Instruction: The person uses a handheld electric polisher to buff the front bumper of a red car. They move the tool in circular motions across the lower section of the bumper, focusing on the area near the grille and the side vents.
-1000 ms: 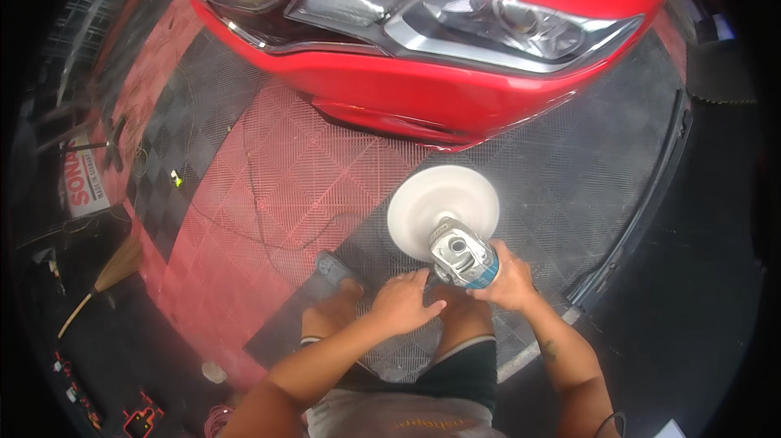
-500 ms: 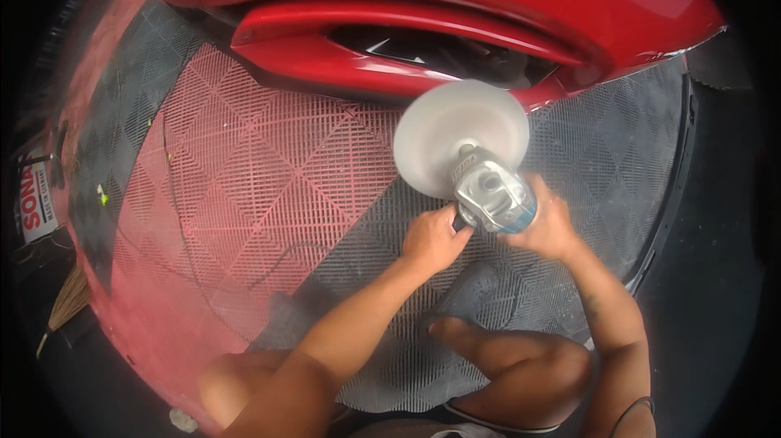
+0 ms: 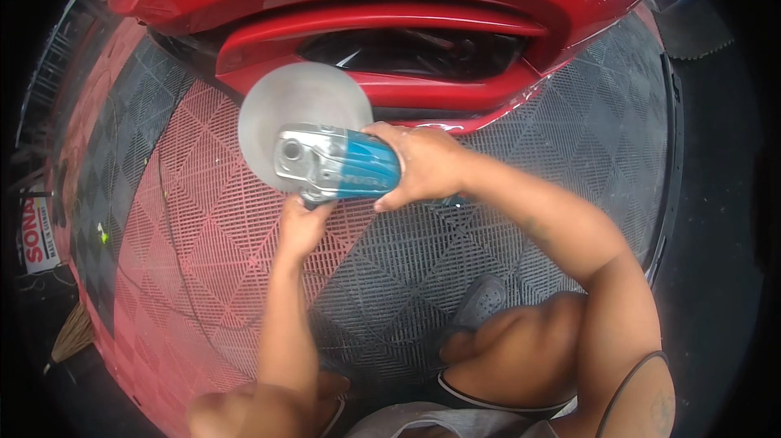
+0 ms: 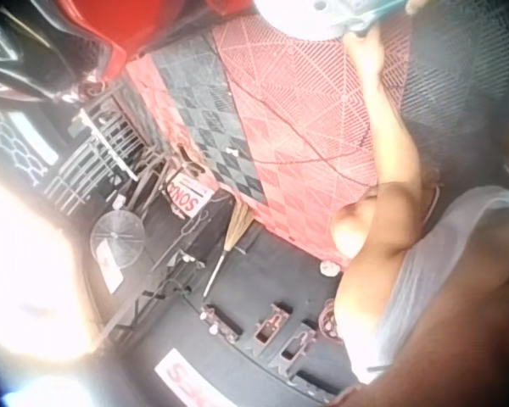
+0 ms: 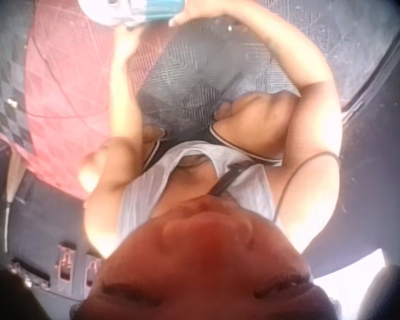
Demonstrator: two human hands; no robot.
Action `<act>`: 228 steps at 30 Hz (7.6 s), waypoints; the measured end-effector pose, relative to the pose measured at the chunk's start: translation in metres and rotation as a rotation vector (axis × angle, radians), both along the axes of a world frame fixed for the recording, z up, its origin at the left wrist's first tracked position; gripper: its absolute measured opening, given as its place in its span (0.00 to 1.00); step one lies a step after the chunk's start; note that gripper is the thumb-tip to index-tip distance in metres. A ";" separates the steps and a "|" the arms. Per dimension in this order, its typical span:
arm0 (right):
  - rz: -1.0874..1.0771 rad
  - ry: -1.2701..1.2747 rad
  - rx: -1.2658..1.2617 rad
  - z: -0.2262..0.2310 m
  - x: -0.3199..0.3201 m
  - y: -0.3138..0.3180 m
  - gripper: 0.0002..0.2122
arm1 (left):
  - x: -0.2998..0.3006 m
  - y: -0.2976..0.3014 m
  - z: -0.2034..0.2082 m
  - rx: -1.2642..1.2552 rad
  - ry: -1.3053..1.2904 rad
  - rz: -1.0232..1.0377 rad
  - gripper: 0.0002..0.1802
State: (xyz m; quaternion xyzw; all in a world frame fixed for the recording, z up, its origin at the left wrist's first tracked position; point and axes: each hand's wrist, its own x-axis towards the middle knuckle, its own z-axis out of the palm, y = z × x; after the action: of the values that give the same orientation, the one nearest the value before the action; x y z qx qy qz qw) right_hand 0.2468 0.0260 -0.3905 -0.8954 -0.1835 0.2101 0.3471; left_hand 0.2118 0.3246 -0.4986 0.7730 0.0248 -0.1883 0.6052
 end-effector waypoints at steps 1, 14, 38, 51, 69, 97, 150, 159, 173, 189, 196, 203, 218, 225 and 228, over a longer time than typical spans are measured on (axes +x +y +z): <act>0.037 0.046 0.068 0.001 0.001 -0.007 0.50 | 0.001 0.007 0.005 -0.053 0.045 0.019 0.13; -0.616 0.364 0.269 0.098 -0.168 -0.140 0.50 | -0.024 -0.095 0.124 -0.327 0.352 -0.628 0.19; -0.573 0.508 0.553 0.135 -0.115 -0.053 0.45 | 0.051 0.010 0.195 -0.182 0.159 -0.599 0.14; -0.614 0.521 0.569 0.148 -0.113 -0.063 0.47 | 0.045 0.005 0.171 -0.704 0.407 -0.424 0.13; -0.723 0.411 0.482 0.145 -0.172 -0.087 0.53 | 0.014 -0.044 0.158 -0.656 0.258 -0.447 0.10; -0.210 0.177 0.426 0.045 -0.056 -0.015 0.50 | 0.015 0.059 0.085 -0.482 0.040 -0.085 0.26; -0.108 0.128 0.134 -0.017 -0.089 -0.033 0.55 | -0.035 0.004 0.005 0.104 0.041 -0.067 0.22; -0.331 0.231 0.138 -0.037 -0.186 -0.133 0.57 | -0.089 -0.109 -0.005 0.140 -0.056 -0.213 0.21; -0.031 0.120 0.122 -0.039 -0.100 -0.033 0.56 | -0.076 0.000 -0.013 0.286 -0.094 0.103 0.16; -0.098 0.172 0.353 -0.053 0.016 0.124 0.53 | 0.044 0.158 0.022 0.326 -0.123 0.203 0.19; -0.131 0.262 0.192 -0.008 -0.030 0.056 0.54 | -0.008 0.081 -0.003 0.258 -0.154 0.211 0.18; -0.108 0.199 0.041 0.008 -0.076 -0.057 0.56 | -0.057 -0.038 0.003 0.182 -0.117 0.110 0.13; -0.500 0.189 0.073 0.001 -0.190 -0.229 0.51 | -0.120 -0.224 0.003 0.048 -0.058 -0.167 0.16; -0.535 0.204 0.130 -0.009 -0.197 -0.235 0.52 | -0.118 -0.229 0.005 0.084 -0.058 -0.185 0.17; -0.467 0.191 0.133 -0.013 -0.178 -0.211 0.52 | -0.115 -0.203 -0.002 0.037 -0.092 -0.105 0.18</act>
State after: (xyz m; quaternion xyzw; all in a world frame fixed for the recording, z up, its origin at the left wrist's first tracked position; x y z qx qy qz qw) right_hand 0.0688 -0.1853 -0.4037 -0.8648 0.0485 0.1954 0.4599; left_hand 0.0972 0.1213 -0.5002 0.7922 -0.0403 -0.1836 0.5805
